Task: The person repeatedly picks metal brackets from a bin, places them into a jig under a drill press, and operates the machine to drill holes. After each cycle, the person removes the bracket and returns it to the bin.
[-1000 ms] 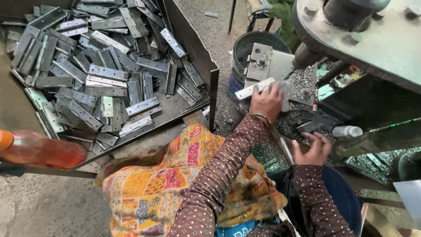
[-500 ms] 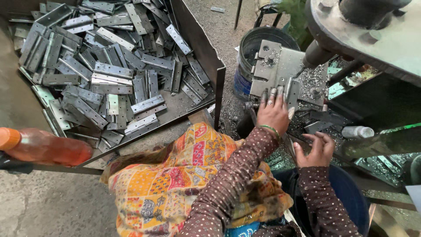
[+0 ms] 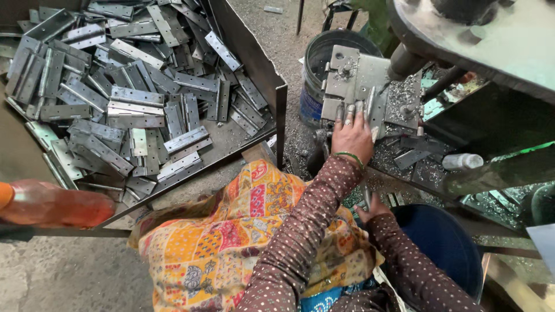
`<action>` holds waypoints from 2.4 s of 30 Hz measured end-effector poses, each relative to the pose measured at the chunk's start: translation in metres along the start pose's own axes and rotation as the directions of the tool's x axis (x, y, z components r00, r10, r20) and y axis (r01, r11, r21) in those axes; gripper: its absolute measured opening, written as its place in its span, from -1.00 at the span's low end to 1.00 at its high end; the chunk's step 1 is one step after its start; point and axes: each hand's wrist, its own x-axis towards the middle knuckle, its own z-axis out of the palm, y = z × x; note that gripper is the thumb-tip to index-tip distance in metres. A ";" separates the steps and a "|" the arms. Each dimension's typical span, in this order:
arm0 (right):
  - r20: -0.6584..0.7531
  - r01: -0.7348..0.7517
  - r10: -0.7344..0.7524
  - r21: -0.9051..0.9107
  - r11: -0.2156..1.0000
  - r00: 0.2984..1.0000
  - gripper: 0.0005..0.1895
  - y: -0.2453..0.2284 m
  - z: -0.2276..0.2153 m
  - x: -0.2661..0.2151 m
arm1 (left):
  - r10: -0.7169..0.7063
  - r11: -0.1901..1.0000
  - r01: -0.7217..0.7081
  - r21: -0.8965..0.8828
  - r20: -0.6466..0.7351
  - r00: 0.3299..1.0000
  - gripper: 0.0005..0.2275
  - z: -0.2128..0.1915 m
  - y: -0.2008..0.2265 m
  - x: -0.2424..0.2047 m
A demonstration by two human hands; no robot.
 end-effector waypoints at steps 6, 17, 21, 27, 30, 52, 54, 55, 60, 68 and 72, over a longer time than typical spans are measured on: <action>0.175 -0.012 0.029 -0.098 0.995 0.984 -0.02 -0.007 -0.064 0.015 | 0.006 0.994 -0.004 0.108 -0.020 1.000 -0.67 0.025 0.002 0.011; -0.021 -0.059 0.058 -0.042 0.997 0.998 -0.08 -0.019 -0.016 -0.001 | 0.025 0.995 -0.007 0.100 -0.184 0.983 -0.71 0.025 0.001 0.017; 0.109 -0.073 0.097 -0.208 0.975 0.989 -0.10 -0.028 -0.064 0.010 | 0.009 0.995 -0.010 0.103 0.007 1.000 -0.72 0.021 -0.001 0.012; 0.064 -0.015 0.021 -0.090 0.996 0.998 -0.20 -0.023 -0.046 0.001 | 0.010 0.998 -0.009 0.067 -0.012 1.000 -0.71 0.016 0.000 0.011; -0.014 -0.085 0.085 -0.005 0.996 0.996 -0.30 -0.013 -0.003 -0.010 | 0.028 0.995 -0.016 0.096 -0.129 0.991 -0.71 0.011 0.000 0.007; 0.078 -0.066 0.069 -0.037 0.997 0.995 -0.13 -0.016 -0.023 -0.011 | 0.007 1.000 -0.007 0.000 0.092 0.996 -0.67 0.019 -0.002 0.029; 0.186 -0.067 0.086 -0.109 0.992 0.979 -0.14 -0.024 -0.053 0.008 | 0.016 0.998 -0.019 0.066 0.036 0.999 -0.66 0.016 -0.005 0.037; 0.176 -0.058 0.079 -0.122 0.991 0.981 -0.11 -0.025 -0.063 0.013 | 0.024 0.996 -0.028 0.084 0.042 0.999 -0.65 0.016 -0.005 0.036; 0.142 -0.063 0.076 -0.094 0.994 0.987 -0.09 -0.011 -0.046 0.010 | -0.011 1.000 0.012 -0.013 0.058 0.998 -0.69 0.024 0.000 0.027; 0.057 0.007 -0.007 0.006 1.000 0.998 -0.13 0.009 -0.011 -0.001 | -0.008 0.994 0.015 -0.104 0.072 0.997 -0.71 0.016 -0.004 0.027; 0.164 -0.012 0.032 -0.121 0.993 0.986 -0.09 -0.010 -0.065 0.019 | 0.001 1.000 -0.004 0.021 0.143 0.990 -0.70 0.018 -0.012 0.048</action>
